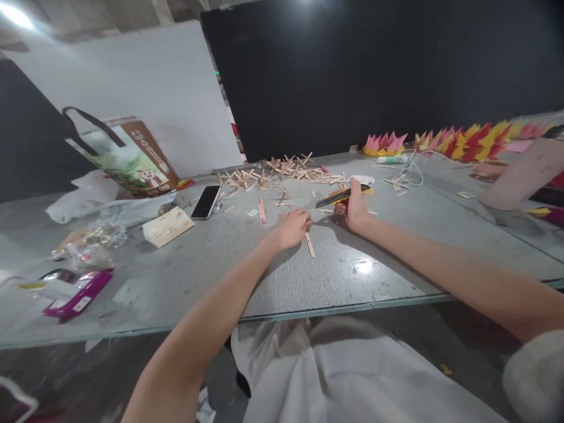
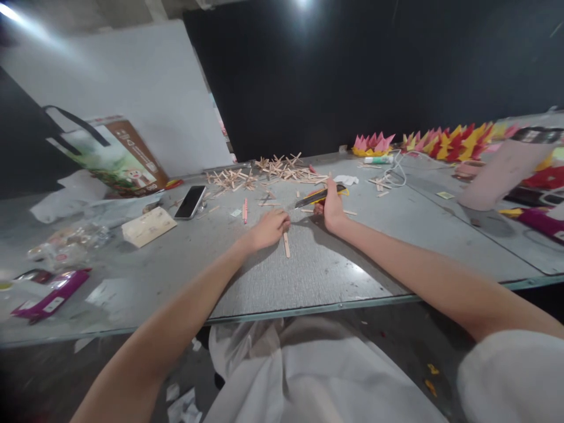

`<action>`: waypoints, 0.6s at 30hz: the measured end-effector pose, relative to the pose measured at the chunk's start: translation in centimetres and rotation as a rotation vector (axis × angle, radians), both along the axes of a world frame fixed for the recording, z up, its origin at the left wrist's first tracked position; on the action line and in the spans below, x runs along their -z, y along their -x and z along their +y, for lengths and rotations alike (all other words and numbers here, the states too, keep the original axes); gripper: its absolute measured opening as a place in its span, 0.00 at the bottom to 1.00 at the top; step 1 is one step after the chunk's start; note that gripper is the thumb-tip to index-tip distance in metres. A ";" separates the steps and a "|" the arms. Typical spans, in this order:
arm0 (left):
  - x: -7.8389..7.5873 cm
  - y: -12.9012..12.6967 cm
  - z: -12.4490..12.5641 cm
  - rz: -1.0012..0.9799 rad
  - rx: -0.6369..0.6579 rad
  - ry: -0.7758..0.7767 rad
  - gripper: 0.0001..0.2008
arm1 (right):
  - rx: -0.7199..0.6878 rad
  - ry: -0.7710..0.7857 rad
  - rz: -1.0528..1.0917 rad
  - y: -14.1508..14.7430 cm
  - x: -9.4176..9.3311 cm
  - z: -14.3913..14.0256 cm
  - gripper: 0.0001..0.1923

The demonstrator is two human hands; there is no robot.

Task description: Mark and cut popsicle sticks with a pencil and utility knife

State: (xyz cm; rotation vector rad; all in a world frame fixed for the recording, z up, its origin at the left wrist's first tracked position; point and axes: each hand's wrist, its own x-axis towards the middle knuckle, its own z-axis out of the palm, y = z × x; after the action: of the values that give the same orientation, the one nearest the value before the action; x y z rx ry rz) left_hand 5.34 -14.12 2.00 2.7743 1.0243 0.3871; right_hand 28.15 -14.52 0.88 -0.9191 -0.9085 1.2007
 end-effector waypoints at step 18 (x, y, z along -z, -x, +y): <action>-0.2 0.7 0.8 -0.123 0.144 0.281 0.07 | 0.143 0.040 -0.031 1.2 -0.2 -0.8 0.31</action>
State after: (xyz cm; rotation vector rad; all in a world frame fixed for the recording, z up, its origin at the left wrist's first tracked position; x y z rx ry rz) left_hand 4.67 -13.34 2.22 2.5190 0.7784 0.3582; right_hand 26.92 -15.29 1.13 -1.0199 -0.8315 1.0884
